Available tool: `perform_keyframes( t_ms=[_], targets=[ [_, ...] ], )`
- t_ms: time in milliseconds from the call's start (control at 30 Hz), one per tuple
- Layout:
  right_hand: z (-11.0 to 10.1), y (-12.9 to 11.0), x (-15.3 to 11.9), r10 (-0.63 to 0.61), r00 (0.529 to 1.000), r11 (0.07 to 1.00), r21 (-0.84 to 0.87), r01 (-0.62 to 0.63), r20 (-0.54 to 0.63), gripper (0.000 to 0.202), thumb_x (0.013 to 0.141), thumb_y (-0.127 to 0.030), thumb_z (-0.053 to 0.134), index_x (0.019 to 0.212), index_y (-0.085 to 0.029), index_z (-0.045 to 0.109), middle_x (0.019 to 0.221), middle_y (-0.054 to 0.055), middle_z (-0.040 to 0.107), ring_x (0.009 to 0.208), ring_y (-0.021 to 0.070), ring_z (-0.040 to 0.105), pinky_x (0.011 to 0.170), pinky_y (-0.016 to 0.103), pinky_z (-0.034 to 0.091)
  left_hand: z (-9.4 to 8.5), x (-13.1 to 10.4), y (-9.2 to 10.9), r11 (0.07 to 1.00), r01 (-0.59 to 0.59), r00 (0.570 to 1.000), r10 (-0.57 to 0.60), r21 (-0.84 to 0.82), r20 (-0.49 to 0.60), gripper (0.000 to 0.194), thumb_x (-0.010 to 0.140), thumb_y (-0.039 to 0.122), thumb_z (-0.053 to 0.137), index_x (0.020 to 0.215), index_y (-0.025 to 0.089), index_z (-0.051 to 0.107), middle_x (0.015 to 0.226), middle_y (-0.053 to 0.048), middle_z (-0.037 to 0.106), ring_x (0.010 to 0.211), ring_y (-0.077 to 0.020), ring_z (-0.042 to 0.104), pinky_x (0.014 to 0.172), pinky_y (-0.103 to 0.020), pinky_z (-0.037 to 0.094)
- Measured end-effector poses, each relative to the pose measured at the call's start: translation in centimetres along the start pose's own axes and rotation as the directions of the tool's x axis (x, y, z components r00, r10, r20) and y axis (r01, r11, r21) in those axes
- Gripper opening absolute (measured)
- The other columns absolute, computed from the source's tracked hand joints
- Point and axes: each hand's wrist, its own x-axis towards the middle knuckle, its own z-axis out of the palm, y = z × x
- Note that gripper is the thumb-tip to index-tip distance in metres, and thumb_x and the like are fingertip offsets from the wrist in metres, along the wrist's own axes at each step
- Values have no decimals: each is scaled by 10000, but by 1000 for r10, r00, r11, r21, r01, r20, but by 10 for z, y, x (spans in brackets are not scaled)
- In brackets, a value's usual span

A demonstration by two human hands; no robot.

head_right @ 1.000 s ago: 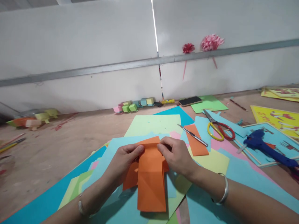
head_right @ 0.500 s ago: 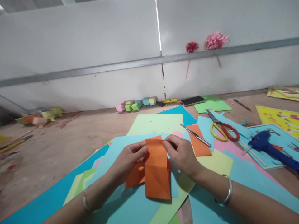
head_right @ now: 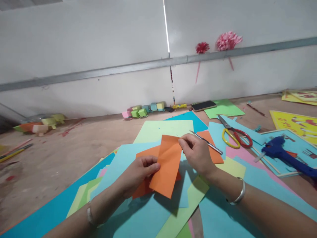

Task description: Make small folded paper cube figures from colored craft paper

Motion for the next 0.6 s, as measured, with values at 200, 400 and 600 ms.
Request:
perform_keyframes(
  t_ms=[200,400,600],
  targets=[
    [2,16,9,83,978,989,-137,-56,193,178,826,-299,505,699,-203,582,598,-11,610,545,142,553,533,253,388,-23,12,2,936,-195,936,268,294,-230,244,682,258,674,905,162,654,675,14,615,637,-145,561,603,-259,422],
    [10,25,3,47,926,967,-250,52,376,244,723,-148,497,932,-214,605,529,-71,515,498,132,469,513,241,294,-34,21,-3,580,-226,885,458,783,-83,182,712,72,519,695,198,649,739,-17,683,684,-165,603,648,-282,459],
    [13,25,-4,20,840,928,-322,185,542,191,708,-46,480,660,-203,576,662,0,643,607,142,538,557,256,268,-39,27,-13,382,-305,873,479,873,95,324,710,-11,479,741,192,729,857,-53,733,802,-200,654,736,-318,495]
  ],
)
